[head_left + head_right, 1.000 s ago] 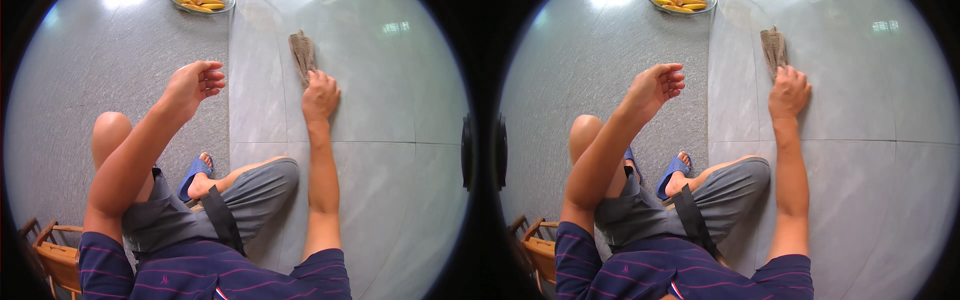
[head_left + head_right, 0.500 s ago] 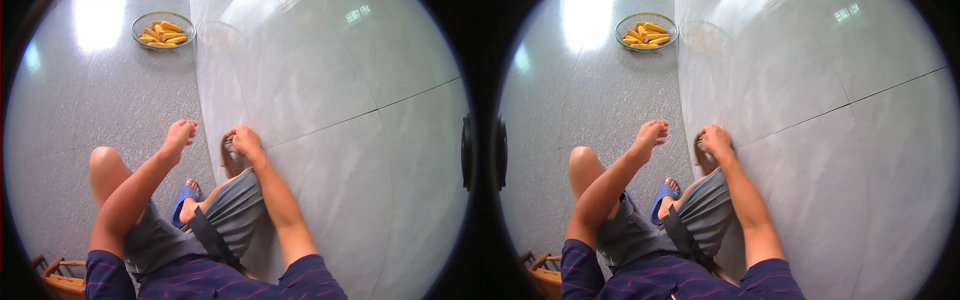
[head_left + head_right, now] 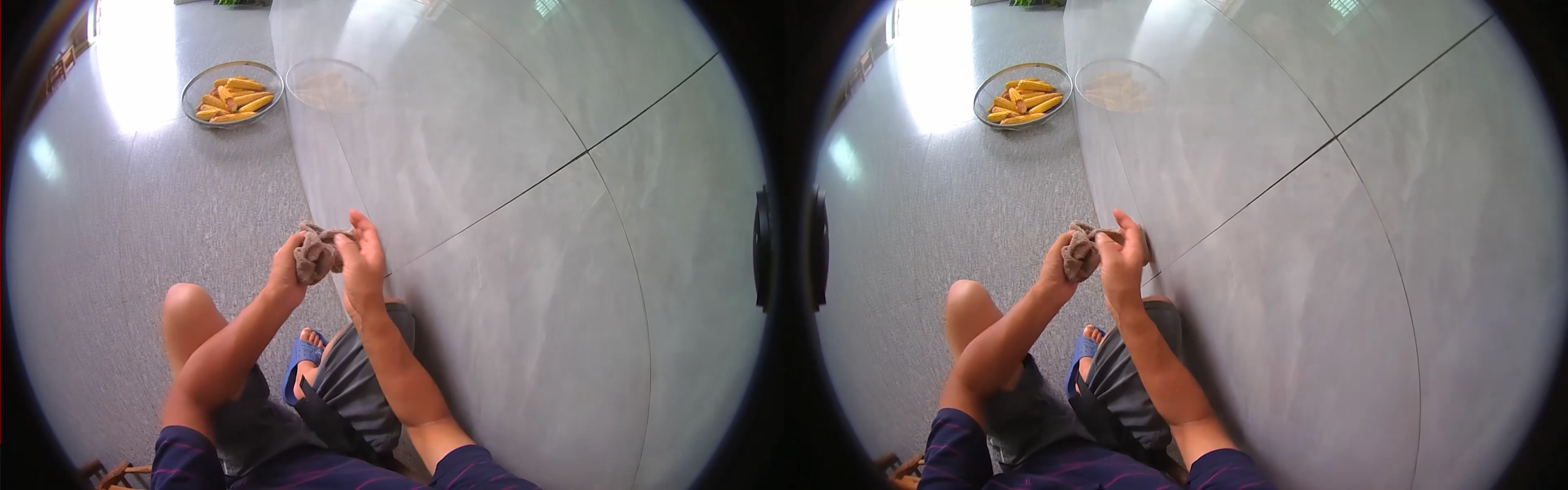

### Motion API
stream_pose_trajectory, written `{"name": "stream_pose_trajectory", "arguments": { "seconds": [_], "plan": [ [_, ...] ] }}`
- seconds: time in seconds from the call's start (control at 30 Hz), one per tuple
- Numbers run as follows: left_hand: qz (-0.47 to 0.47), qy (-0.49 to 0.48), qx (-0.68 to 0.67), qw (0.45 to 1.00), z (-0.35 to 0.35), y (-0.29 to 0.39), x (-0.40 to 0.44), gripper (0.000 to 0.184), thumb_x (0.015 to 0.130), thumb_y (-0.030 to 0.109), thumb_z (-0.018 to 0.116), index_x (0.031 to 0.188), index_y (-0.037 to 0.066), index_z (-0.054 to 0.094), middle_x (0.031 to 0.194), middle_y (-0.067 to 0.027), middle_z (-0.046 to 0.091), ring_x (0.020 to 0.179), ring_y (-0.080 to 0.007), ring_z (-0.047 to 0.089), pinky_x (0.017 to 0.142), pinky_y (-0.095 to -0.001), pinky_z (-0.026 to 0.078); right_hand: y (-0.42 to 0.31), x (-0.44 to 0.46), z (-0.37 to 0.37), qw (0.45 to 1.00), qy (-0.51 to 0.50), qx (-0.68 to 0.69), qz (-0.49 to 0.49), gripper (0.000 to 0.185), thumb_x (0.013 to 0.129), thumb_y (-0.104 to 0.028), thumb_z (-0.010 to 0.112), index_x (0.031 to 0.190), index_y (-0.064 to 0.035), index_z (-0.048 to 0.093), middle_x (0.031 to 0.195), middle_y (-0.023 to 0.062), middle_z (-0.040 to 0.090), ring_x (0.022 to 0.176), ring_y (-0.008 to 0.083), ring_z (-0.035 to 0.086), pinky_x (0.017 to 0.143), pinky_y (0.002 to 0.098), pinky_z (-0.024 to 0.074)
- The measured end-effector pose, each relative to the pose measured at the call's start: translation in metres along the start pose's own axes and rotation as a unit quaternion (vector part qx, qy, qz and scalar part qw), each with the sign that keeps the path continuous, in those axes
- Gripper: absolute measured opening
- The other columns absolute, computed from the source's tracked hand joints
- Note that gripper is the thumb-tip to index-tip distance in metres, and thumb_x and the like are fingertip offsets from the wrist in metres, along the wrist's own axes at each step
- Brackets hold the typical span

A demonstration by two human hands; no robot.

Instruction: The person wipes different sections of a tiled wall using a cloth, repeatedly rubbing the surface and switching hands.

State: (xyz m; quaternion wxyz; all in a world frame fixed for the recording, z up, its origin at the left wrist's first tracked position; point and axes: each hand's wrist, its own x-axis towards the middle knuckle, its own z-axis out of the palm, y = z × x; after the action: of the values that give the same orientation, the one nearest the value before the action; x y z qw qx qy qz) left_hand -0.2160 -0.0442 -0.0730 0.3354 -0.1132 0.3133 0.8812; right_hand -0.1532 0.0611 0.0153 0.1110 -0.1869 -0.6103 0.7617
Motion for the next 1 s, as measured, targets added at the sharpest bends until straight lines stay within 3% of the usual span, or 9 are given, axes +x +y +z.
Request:
{"name": "stream_pose_trajectory", "arguments": {
  "seconds": [0.2,0.27,0.4,0.53,0.63,0.67,0.73,0.87,1.0],
  "plan": [
    [0.064,0.054,0.032,0.996,0.048,-0.006,0.058,0.026,0.093,0.028,0.055,0.105,0.006,0.061,0.097,-0.0066,0.067,0.088,-0.0202,0.066,0.075,-0.0346,0.055,0.017,0.007,-0.035,0.954,0.086,0.253,-0.138,0.023,0.076,0.012,0.044,0.076,-0.0044,0.061,0.076,0.0071,0.060,0.076,0.0131,0.055,0.066,0.0252,0.0436],
    [0.133,0.109,0.104,0.980,0.075,-0.006,0.076,0.028,0.089,0.022,0.062,0.109,0.002,0.062,0.097,-0.0107,0.066,0.089,-0.0187,0.064,0.079,-0.0338,0.052,0.014,0.006,-0.034,0.974,-0.038,0.217,0.055,0.025,0.075,0.012,0.043,0.070,-0.0041,0.060,0.071,0.0075,0.060,0.068,0.0131,0.054,0.062,0.0250,0.0427],
    [0.371,0.044,0.382,0.845,0.130,0.008,0.061,0.035,0.089,0.022,0.063,0.116,0.000,0.059,0.099,-0.0122,0.065,0.091,-0.0194,0.063,0.084,-0.0323,0.050,-0.002,-0.003,-0.021,0.984,-0.020,-0.154,-0.087,0.025,0.070,0.010,0.039,0.060,-0.0009,0.060,0.059,0.0058,0.058,0.055,0.0117,0.050,0.055,0.0264,0.0418],
    [0.443,-0.076,0.371,0.813,0.182,0.029,0.020,0.039,0.088,0.014,0.063,0.124,0.001,0.054,0.109,-0.0131,0.062,0.099,-0.0207,0.060,0.089,-0.0319,0.048,0.014,0.004,-0.024,0.955,-0.148,-0.255,-0.027,0.015,0.074,-0.003,0.052,0.069,-0.0002,0.066,0.066,0.0175,0.065,0.064,0.0285,0.065,0.065,0.0349,0.0503],
    [0.569,-0.163,0.338,0.732,0.214,0.021,0.009,0.053,0.077,0.004,0.071,0.127,0.003,0.052,0.110,-0.0136,0.058,0.104,-0.0289,0.055,0.091,-0.0373,0.045,0.093,-0.007,-0.009,0.802,-0.203,-0.508,-0.241,0.035,0.083,-0.026,0.065,0.110,-0.0044,0.061,0.107,0.0190,0.066,0.102,0.0362,0.062,0.085,0.0448,0.0489],
    [0.648,-0.182,0.376,0.637,0.223,0.023,-0.004,0.058,0.075,0.006,0.073,0.129,0.002,0.052,0.117,-0.0131,0.058,0.103,-0.0270,0.056,0.092,-0.0361,0.045,0.080,-0.016,0.003,0.882,-0.259,-0.391,-0.047,0.040,0.087,-0.027,0.062,0.121,-0.0073,0.058,0.120,0.0176,0.061,0.115,0.0373,0.056,0.096,0.0444,0.0444],
    [0.703,-0.244,0.382,0.548,0.233,0.010,-0.025,0.053,0.071,0.007,0.074,0.123,0.003,0.061,0.113,-0.0138,0.059,0.102,-0.0316,0.056,0.089,-0.0404,0.046,0.073,0.008,0.026,0.767,-0.508,-0.392,-0.005,0.054,0.083,-0.035,0.066,0.127,-0.0059,0.054,0.122,0.0175,0.061,0.115,0.0360,0.057,0.095,0.0450,0.0445],
    [0.787,-0.293,0.347,0.417,0.220,-0.010,-0.027,0.048,0.070,0.010,0.071,0.118,0.009,0.062,0.096,-0.0086,0.051,0.089,-0.0277,0.054,0.081,-0.0403,0.048,0.041,-0.002,0.029,0.732,-0.445,-0.510,0.078,0.056,0.082,-0.036,0.066,0.127,-0.0058,0.054,0.119,0.0176,0.062,0.114,0.0336,0.058,0.093,0.0438,0.0456],
    [0.716,-0.158,0.385,0.560,0.183,-0.023,0.015,0.063,0.063,0.022,0.075,0.122,0.010,0.059,0.105,-0.0119,0.050,0.099,-0.0320,0.048,0.088,-0.0457,0.041,0.047,-0.009,0.029,0.680,-0.394,-0.619,0.001,0.047,0.085,-0.038,0.063,0.119,-0.0071,0.058,0.110,0.0149,0.065,0.107,0.0325,0.060,0.092,0.0437,0.0450]
  ]
}}
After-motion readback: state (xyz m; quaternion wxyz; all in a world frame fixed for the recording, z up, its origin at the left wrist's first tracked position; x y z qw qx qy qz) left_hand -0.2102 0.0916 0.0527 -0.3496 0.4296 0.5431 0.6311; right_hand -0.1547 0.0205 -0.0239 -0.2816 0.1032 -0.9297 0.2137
